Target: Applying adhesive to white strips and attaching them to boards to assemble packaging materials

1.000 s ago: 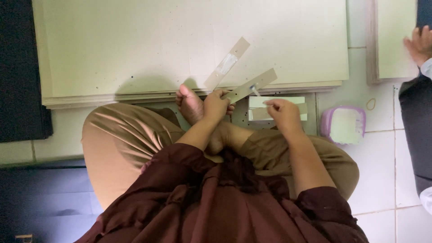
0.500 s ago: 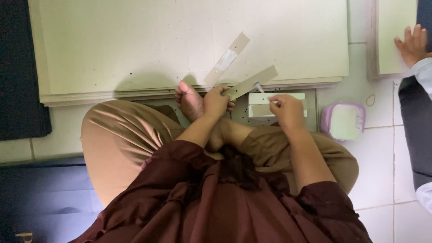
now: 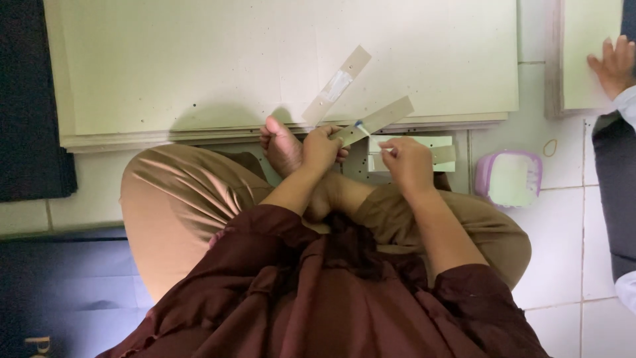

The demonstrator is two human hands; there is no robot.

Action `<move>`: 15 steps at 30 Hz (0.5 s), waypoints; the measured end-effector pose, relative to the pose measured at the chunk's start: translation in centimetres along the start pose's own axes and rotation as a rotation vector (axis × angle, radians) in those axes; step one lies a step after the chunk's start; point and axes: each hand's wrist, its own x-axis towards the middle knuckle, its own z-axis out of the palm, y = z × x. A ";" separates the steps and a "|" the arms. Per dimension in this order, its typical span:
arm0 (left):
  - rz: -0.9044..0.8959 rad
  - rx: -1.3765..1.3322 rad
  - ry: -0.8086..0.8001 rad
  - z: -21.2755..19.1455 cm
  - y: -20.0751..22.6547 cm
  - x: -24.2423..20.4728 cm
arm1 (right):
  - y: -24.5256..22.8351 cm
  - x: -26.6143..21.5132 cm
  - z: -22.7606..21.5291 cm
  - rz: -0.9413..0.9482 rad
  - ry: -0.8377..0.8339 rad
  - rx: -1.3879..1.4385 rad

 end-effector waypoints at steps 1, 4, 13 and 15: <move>0.012 0.019 0.001 0.0 -0.1 0.1 | 1.1 0.3 0.2 0.019 0.058 -0.046; 0.019 0.032 -0.005 0.1 0.3 -0.3 | 2.1 0.6 0.1 0.068 0.122 -0.068; 0.025 0.050 -0.003 0.0 0.8 -0.6 | 2.0 -0.1 0.8 0.044 0.103 -0.049; 0.023 0.058 -0.010 0.0 0.8 -0.6 | 3.0 0.2 0.1 0.117 0.128 -0.079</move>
